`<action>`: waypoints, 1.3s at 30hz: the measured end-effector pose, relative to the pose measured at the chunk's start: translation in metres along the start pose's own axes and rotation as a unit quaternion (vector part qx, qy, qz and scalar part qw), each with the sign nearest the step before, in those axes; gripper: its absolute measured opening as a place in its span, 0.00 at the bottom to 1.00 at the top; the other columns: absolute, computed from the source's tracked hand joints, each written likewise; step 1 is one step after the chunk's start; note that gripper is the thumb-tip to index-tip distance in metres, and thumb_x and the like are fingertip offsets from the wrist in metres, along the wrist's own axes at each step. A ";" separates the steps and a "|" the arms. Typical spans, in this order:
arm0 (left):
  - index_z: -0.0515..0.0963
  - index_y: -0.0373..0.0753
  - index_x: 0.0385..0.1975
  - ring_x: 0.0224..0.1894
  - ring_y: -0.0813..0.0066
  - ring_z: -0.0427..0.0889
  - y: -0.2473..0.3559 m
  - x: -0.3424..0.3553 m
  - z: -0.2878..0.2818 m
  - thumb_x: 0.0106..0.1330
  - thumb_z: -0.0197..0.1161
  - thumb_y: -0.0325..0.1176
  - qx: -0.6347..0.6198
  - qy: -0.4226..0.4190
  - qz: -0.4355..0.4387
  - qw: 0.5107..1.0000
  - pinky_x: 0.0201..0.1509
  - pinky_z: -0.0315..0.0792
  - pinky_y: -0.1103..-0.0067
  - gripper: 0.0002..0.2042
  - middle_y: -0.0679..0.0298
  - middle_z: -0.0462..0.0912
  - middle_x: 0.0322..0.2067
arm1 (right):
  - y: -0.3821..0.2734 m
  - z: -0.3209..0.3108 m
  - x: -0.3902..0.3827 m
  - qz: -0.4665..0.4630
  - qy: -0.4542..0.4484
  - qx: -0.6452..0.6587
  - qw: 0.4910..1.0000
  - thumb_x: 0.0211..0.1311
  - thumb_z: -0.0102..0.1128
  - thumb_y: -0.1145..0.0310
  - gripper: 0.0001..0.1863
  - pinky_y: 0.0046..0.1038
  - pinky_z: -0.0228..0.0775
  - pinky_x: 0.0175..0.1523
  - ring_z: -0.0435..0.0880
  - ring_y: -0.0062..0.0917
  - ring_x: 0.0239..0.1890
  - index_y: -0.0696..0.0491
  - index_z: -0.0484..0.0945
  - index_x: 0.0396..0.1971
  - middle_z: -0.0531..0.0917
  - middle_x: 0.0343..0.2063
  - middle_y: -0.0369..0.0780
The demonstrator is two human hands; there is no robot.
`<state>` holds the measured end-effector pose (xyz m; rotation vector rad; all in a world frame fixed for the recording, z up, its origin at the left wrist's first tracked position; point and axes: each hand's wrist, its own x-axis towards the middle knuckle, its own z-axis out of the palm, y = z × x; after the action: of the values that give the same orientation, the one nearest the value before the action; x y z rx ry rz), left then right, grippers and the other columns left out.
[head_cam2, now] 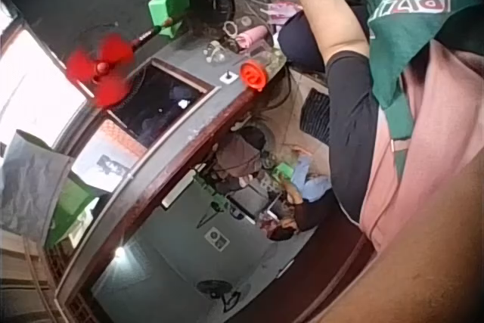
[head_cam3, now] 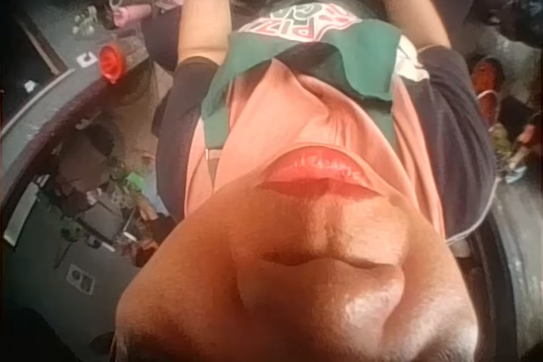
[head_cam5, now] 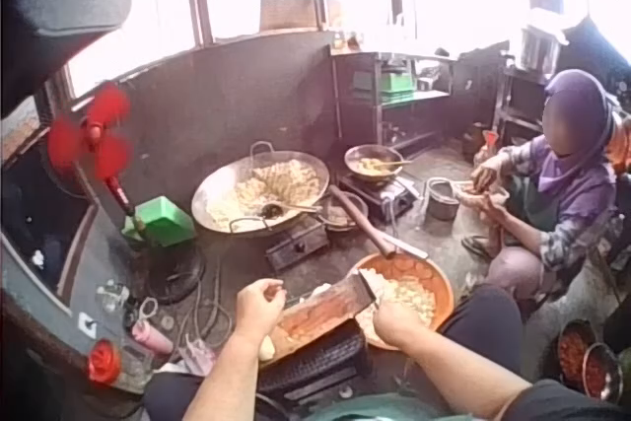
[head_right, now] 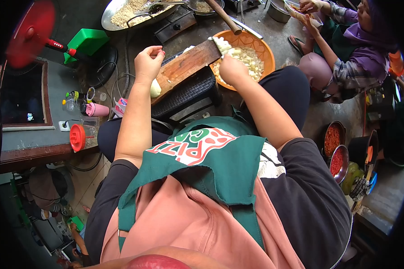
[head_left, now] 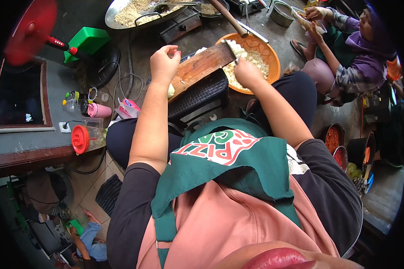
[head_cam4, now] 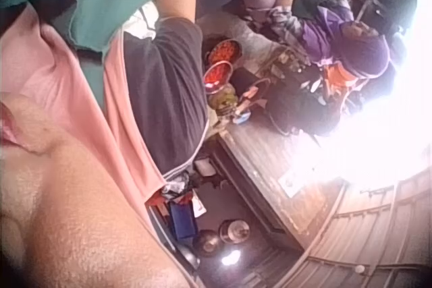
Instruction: Peel and slice onions using a cleaver.
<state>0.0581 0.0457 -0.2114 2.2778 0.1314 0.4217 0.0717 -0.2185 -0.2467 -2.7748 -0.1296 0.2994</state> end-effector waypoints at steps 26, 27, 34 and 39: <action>0.81 0.35 0.43 0.37 0.71 0.85 -0.059 -0.024 -0.102 0.57 0.68 0.38 0.042 -0.011 -0.081 0.996 0.45 0.76 0.77 0.17 0.56 0.86 0.35 | -0.024 -0.025 0.012 -0.147 0.066 -0.011 0.987 0.67 0.45 0.53 0.19 0.44 0.70 0.51 0.79 0.47 0.46 0.54 0.70 0.42 0.82 0.40 0.49; 0.81 0.35 0.43 0.37 0.71 0.85 -0.063 -0.024 -0.101 0.57 0.68 0.38 0.042 -0.005 -0.087 0.995 0.45 0.76 0.77 0.17 0.56 0.86 0.35 | -0.028 -0.023 0.021 -0.163 0.076 0.012 0.984 0.67 0.45 0.54 0.18 0.44 0.70 0.51 0.79 0.46 0.46 0.54 0.70 0.42 0.81 0.41 0.49; 0.80 0.36 0.44 0.42 0.67 0.84 -0.094 -0.024 -0.093 0.60 0.66 0.47 0.175 -0.091 -0.148 0.969 0.48 0.74 0.74 0.21 0.55 0.85 0.37 | 0.008 -0.007 0.094 -0.219 0.050 0.022 0.974 0.66 0.47 0.59 0.17 0.43 0.66 0.55 0.76 0.47 0.49 0.58 0.73 0.42 0.78 0.44 0.54; 0.80 0.36 0.44 0.43 0.65 0.84 -0.094 -0.025 -0.092 0.59 0.66 0.49 0.176 -0.106 -0.174 0.963 0.49 0.74 0.73 0.22 0.54 0.85 0.37 | -0.008 -0.034 0.057 -0.178 -0.076 -0.034 0.980 0.67 0.47 0.60 0.19 0.43 0.65 0.55 0.76 0.49 0.49 0.62 0.72 0.43 0.79 0.43 0.56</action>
<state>0.0067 0.1680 -0.2298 2.5614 0.5241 -0.0380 0.1345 -0.2151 -0.2237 -2.7226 -0.6766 0.4166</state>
